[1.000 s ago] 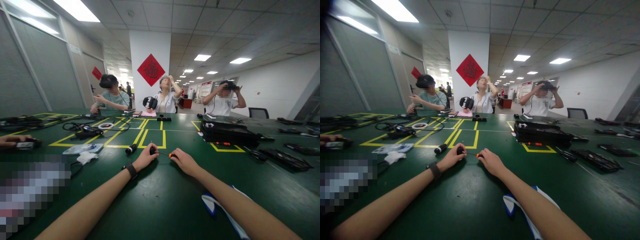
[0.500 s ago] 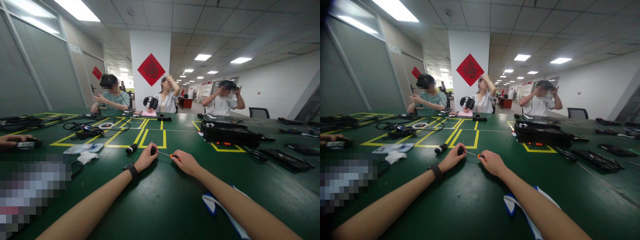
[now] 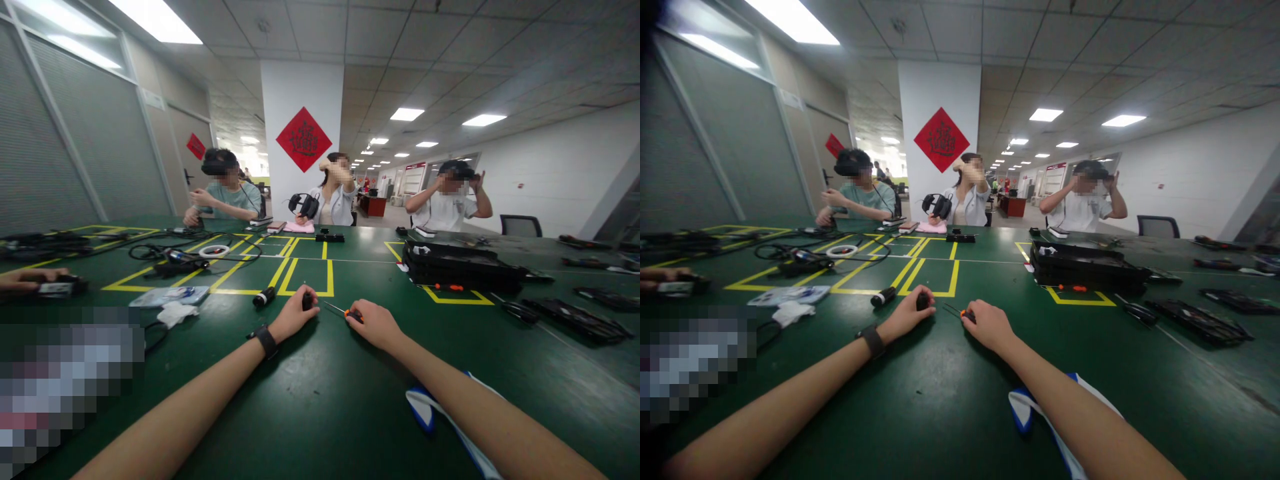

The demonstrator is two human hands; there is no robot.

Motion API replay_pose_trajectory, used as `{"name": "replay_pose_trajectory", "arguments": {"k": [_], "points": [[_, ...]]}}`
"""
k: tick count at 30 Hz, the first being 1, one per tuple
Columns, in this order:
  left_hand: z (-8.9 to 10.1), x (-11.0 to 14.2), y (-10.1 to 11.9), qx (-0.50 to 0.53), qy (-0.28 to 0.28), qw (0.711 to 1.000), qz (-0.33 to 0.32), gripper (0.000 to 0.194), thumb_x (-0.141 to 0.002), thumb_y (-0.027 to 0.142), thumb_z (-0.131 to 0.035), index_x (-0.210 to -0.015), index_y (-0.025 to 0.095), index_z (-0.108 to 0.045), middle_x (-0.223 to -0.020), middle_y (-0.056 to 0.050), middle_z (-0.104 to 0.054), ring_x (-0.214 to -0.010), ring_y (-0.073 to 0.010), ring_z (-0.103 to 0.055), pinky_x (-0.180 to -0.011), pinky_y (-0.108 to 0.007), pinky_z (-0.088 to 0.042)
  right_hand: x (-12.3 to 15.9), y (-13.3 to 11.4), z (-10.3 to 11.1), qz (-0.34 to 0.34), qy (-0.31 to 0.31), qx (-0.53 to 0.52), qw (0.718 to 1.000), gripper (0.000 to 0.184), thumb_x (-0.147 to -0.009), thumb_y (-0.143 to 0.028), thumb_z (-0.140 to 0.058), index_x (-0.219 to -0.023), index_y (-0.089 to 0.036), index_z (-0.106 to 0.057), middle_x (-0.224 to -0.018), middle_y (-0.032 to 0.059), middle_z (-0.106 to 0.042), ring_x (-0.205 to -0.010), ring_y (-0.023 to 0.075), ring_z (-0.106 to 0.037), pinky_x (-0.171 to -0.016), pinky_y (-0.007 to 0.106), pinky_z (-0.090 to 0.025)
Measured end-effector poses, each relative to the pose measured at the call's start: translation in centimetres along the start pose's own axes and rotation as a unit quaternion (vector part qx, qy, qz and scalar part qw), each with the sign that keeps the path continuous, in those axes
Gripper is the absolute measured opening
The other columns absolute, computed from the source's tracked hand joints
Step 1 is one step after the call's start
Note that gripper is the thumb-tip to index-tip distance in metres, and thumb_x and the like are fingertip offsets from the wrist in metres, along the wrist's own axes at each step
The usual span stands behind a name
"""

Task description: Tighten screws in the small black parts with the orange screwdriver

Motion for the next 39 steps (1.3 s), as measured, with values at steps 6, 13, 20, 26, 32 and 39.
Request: {"name": "replay_pose_trajectory", "arguments": {"k": [6, 13, 20, 26, 32, 39], "points": [[2.4, 0.5, 0.4, 0.091, 0.118, 0.988, 0.031, 0.026, -0.074, 0.024, -0.050, -0.097, 0.021, -0.040, -0.090, 0.001, -0.051, -0.073, -0.0093, -0.052, -0.068, -0.024, -0.044, 0.1, -2.6, 2.6, 0.067, 0.060, 0.061, 0.994, 0.026, -0.082, -0.036, -0.046, -0.099, -0.018, -0.055, -0.095, 0.0091, -0.057, -0.090, 0.0211, -0.051, -0.074, 0.033, -0.041], [-3.8, 2.2, 4.4, 0.264, -0.117, 0.953, 0.086, 0.049, -0.077, 0.024, -0.039, -0.121, 0.028, -0.019, -0.088, -0.001, -0.050, -0.051, -0.0074, -0.051, -0.040, -0.017, -0.038, 2.2, -9.1, 4.6, 0.297, 0.095, -0.035, 0.949, 0.057, -0.081, -0.032, -0.051, -0.131, -0.018, -0.029, -0.128, 0.0111, -0.041, -0.117, 0.0216, -0.036, -0.096, 0.039, -0.034], [-4.7, 3.2, 6.5, 0.239, -0.130, 0.959, 0.074, 0.047, -0.083, 0.044, -0.032, -0.126, 0.031, -0.019, -0.109, -0.007, -0.047, -0.064, -0.0125, -0.057, -0.036, -0.018, -0.040, 2.4, -8.8, 4.6, 0.257, 0.058, -0.179, 0.948, 0.043, -0.078, -0.028, -0.056, -0.118, -0.019, -0.045, -0.112, 0.0091, -0.049, -0.111, 0.0206, -0.043, -0.092, 0.035, -0.038], [-0.7, 1.4, 5.9, 0.140, -0.003, 0.990, -0.003, 0.042, -0.087, 0.047, -0.021, -0.115, 0.021, -0.038, -0.111, -0.009, -0.050, -0.087, -0.0170, -0.056, -0.059, -0.027, -0.050, 0.9, -4.8, 6.2, 0.169, 0.126, -0.218, 0.953, 0.033, -0.075, -0.034, -0.059, -0.104, -0.019, -0.054, -0.099, 0.0078, -0.052, -0.093, 0.0196, -0.050, -0.081, 0.033, -0.043], [1.2, 0.6, 2.4, -0.173, 0.011, 0.982, -0.080, 0.039, -0.081, 0.037, -0.045, -0.117, 0.020, -0.045, -0.116, -0.009, -0.047, -0.110, -0.0217, -0.044, -0.097, -0.041, -0.032, -0.7, 7.6, 6.6, -0.032, 0.170, -0.172, 0.970, 0.032, -0.076, -0.038, -0.055, -0.099, -0.016, -0.056, -0.090, 0.0061, -0.053, -0.076, 0.0169, -0.051, -0.068, 0.031, -0.044], [-1.3, 1.2, 2.7, -0.269, -0.053, 0.954, -0.119, 0.045, -0.078, 0.041, -0.050, -0.118, 0.022, -0.044, -0.115, -0.009, -0.047, -0.107, -0.0230, -0.045, -0.094, -0.039, -0.035, 3.2, 18.4, 3.4, -0.064, 0.056, -0.156, 0.984, 0.033, -0.074, -0.037, -0.056, -0.102, -0.019, -0.055, -0.101, 0.0070, -0.053, -0.094, 0.0200, -0.052, -0.086, 0.036, -0.041]]}}
Point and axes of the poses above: each hand's wrist, its own x-axis away from the middle knuckle, its own z-axis out of the back of the hand, y = z × x, the point moved 10 cm from there along -x, towards the middle knuckle
